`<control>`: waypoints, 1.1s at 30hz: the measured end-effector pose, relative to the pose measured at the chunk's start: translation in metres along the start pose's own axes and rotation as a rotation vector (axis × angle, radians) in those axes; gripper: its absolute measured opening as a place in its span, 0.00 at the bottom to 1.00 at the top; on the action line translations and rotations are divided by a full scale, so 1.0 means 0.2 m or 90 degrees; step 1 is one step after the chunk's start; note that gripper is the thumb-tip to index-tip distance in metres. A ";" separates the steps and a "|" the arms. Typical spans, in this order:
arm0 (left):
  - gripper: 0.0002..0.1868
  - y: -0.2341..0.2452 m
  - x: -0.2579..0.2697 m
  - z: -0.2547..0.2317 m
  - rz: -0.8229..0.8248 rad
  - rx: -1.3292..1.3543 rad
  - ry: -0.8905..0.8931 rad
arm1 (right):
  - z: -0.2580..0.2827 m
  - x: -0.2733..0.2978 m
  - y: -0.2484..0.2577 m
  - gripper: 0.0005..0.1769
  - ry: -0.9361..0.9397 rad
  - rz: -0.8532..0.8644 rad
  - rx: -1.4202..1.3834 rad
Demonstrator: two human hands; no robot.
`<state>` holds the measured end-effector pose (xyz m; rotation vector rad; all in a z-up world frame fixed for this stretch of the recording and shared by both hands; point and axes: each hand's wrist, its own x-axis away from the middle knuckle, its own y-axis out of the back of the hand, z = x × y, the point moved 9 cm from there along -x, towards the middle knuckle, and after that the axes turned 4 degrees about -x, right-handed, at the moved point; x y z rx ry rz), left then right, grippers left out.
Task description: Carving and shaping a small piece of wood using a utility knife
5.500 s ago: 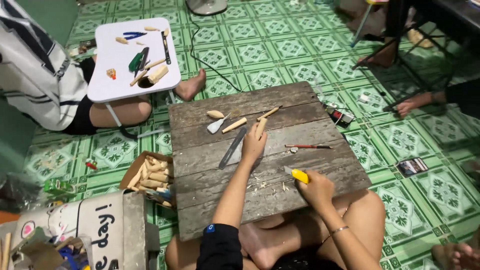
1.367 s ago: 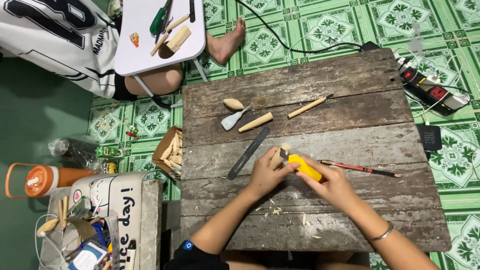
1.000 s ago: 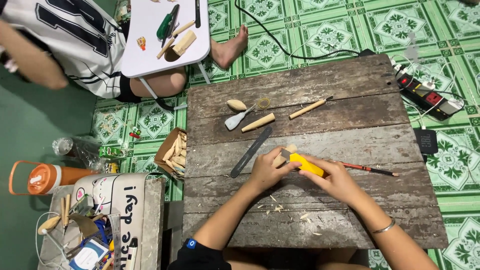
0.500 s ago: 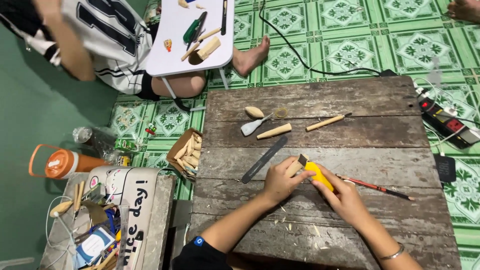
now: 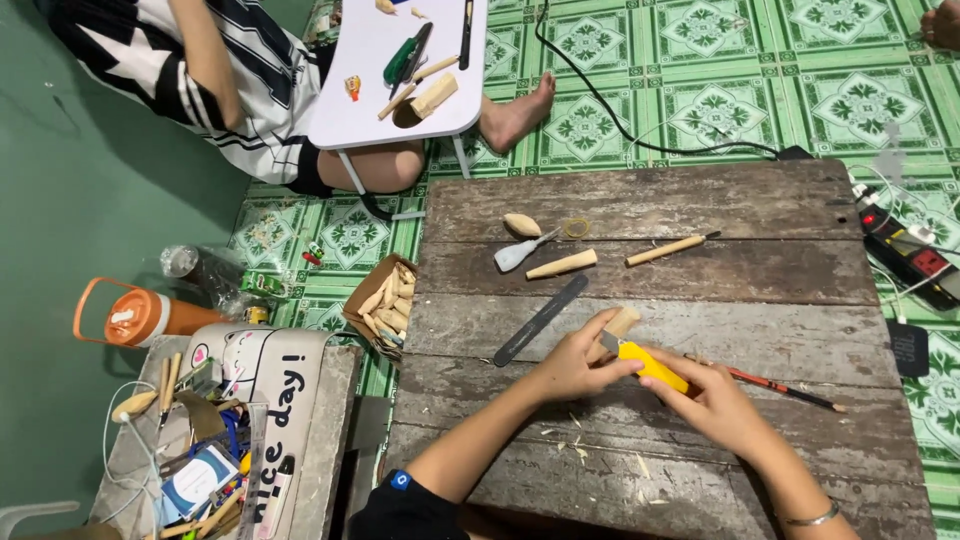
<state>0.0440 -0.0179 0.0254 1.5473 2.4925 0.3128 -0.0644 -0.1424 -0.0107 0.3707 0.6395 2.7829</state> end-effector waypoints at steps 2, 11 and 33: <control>0.39 0.00 -0.02 0.05 -0.007 0.026 0.023 | 0.05 0.00 0.01 0.26 0.025 -0.014 -0.002; 0.24 0.03 0.00 0.07 -0.163 0.187 0.117 | 0.04 0.03 0.02 0.24 0.104 -0.096 -0.083; 0.37 -0.03 0.00 0.12 -0.059 0.263 0.084 | -0.04 0.01 -0.07 0.21 0.006 0.149 -0.388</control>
